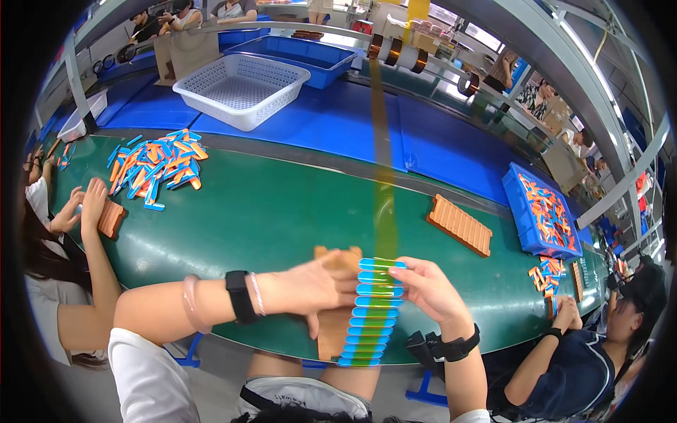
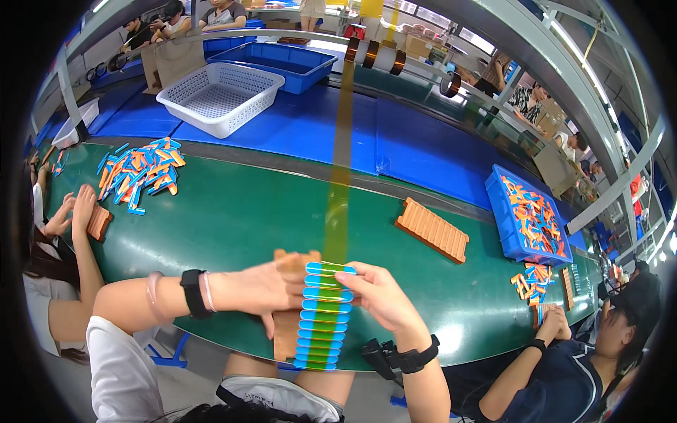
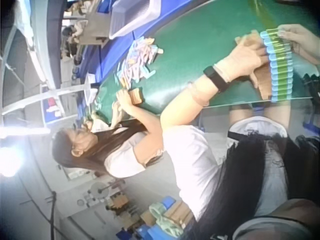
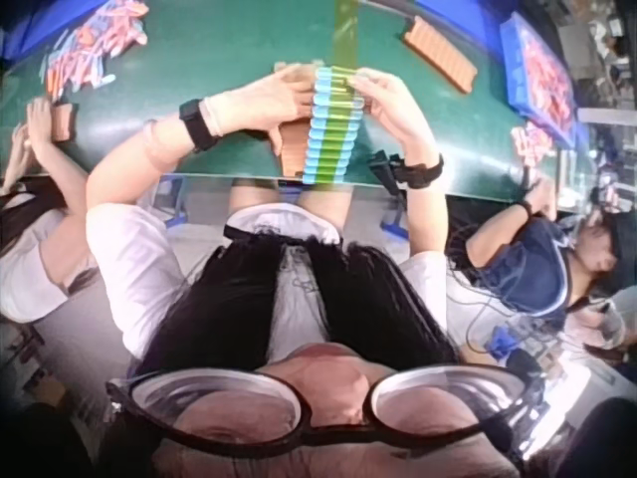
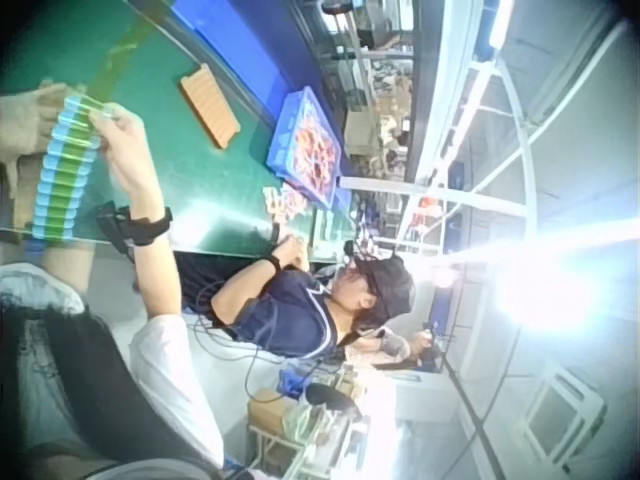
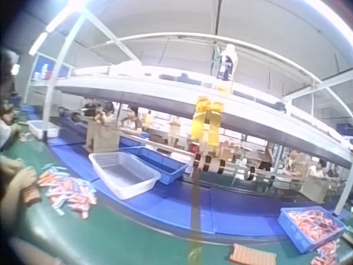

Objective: Assembling small blue and green components onto a strip at a factory workstation.

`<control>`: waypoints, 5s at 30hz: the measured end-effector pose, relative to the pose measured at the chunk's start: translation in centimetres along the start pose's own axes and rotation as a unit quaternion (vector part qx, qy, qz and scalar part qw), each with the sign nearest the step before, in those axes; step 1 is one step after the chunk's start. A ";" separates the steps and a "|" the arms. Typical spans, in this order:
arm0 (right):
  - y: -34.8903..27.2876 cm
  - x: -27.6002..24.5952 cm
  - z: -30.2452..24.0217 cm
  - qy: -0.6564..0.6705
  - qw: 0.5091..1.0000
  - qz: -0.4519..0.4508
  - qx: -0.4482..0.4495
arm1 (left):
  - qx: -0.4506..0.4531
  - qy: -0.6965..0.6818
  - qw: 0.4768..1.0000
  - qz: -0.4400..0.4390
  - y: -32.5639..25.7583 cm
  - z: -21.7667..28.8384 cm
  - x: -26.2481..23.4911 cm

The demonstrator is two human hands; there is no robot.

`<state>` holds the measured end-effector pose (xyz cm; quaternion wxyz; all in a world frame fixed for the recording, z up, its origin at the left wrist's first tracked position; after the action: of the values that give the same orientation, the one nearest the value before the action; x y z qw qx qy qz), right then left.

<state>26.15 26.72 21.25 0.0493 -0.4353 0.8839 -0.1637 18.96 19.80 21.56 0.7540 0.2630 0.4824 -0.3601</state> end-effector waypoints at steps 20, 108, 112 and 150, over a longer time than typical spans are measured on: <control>4.4 7.7 1.9 0.035 0.995 -0.097 0.015 | -0.561 0.032 0.817 0.131 -17.6 -23.5 -7.0; 6.3 2.8 -0.9 -0.584 0.729 0.153 -0.323 | -0.276 -0.825 0.416 0.266 -4.9 -7.1 3.4; 6.4 2.9 -0.9 -0.587 0.727 0.153 -0.322 | -0.293 -0.825 0.393 0.280 -5.2 -7.4 3.6; 5.0 2.2 -2.6 -0.537 0.724 0.214 -0.377 | -0.277 -0.838 0.364 0.298 -4.9 -7.6 3.6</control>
<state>20.44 28.42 22.20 0.3811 -0.2328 0.7683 0.4585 11.99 21.50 14.96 0.8589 -0.2709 -0.4346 0.0070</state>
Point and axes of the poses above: each hand's wrist, its own y-axis towards the middle knuckle, its own x-axis out of the palm, z = x × y, the point moved 9 cm from there along y, towards the middle knuckle, and after that the axes turned 11 degrees about -y, right-handed, at the moved point
